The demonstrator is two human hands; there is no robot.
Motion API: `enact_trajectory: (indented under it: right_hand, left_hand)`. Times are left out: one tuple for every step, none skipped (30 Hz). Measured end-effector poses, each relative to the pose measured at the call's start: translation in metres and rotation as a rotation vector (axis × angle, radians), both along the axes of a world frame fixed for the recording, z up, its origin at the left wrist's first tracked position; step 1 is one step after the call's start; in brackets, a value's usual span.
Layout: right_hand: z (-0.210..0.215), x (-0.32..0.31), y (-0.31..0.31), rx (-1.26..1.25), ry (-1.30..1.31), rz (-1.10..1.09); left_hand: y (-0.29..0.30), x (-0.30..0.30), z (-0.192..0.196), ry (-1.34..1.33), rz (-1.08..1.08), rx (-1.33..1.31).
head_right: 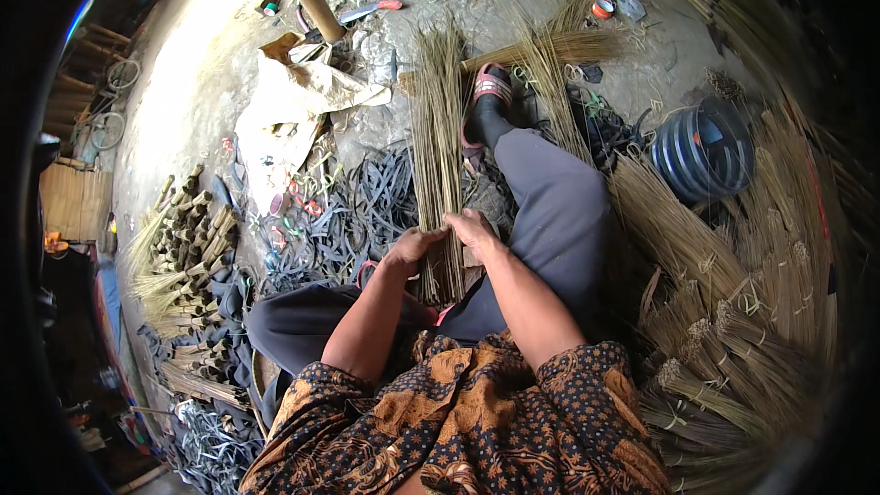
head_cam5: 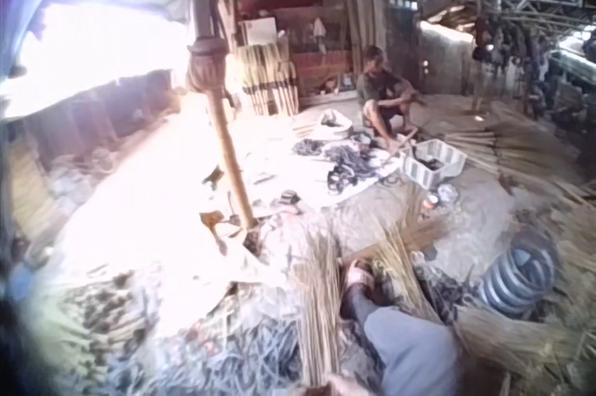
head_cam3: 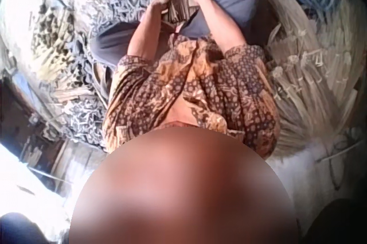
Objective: The person gathers thin sticks, aligns them into a bundle, and ties them with a rubber band. The person repeats this process multiple times, placing each finished bundle aside.
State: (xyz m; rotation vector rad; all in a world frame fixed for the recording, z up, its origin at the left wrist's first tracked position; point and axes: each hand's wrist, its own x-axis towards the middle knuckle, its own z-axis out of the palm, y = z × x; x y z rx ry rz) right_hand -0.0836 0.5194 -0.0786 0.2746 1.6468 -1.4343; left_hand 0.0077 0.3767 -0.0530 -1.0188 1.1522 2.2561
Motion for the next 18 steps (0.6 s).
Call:
enact_trajectory:
  right_hand:
    - [0.001,0.0,0.001,-0.03,0.021,-0.002]
    - [0.0,-0.001,0.001,-0.053,-0.002,0.004]
    - [-0.001,0.0,0.001,-0.077,-0.023,0.01]
    - [-0.004,-0.001,0.002,-0.105,-0.068,0.011]
    - [-0.007,0.001,0.001,0.043,0.052,0.037]
    - [-0.011,0.003,0.001,0.025,0.039,-0.001]
    - [-0.016,0.002,-0.001,-0.005,0.001,-0.031]
    - [-0.02,0.0,-0.001,-0.019,-0.052,-0.075]
    - [-0.025,0.002,-0.002,0.06,-0.007,-0.14]
    - [-0.029,0.002,-0.002,0.018,-0.03,-0.107]
    - [-0.033,0.0,-0.002,-0.023,-0.052,-0.074]
    - [-0.036,-0.002,-0.001,-0.006,-0.065,-0.056]
    - [-0.037,0.0,-0.002,-0.048,-0.062,-0.046]
    - [-0.038,0.0,-0.002,-0.031,-0.05,-0.051]
    - [-0.037,0.002,-0.003,0.008,-0.058,-0.049]
    - [-0.036,0.004,-0.003,0.042,0.01,-0.064]
    - [-0.033,0.004,-0.003,0.098,0.059,-0.072]
    - [-0.03,0.006,-0.005,0.164,0.092,-0.075]
  left_hand:
    - [0.0,0.0,0.0,0.047,0.003,-0.03]
    - [0.0,-0.001,0.0,0.044,0.0,-0.032]
    - [0.0,-0.001,0.001,0.042,-0.003,-0.034]
    - [0.0,-0.001,0.001,0.018,0.001,-0.028]
    - [0.0,-0.001,0.003,0.019,-0.021,-0.032]
    - [0.0,-0.001,0.004,0.031,-0.017,-0.032]
    - [-0.001,-0.001,0.006,0.026,-0.005,-0.023]
    - [-0.001,0.0,0.008,0.007,0.006,0.013]
    - [-0.002,-0.001,0.009,0.01,0.0,0.0]
    - [-0.003,-0.001,0.011,-0.001,-0.008,0.015]
    - [-0.003,-0.001,0.012,-0.03,-0.008,0.033]
    - [-0.004,-0.001,0.012,-0.014,-0.019,0.022]
    - [-0.004,-0.001,0.013,-0.017,-0.018,0.013]
    - [-0.004,-0.001,0.013,-0.029,-0.015,0.02]
    - [-0.003,-0.002,0.014,-0.021,-0.008,0.0]
    - [-0.003,-0.002,0.014,-0.022,0.002,-0.004]
    - [-0.003,-0.001,0.015,-0.045,0.011,0.011]
    - [-0.002,-0.001,0.016,-0.024,0.003,-0.007]
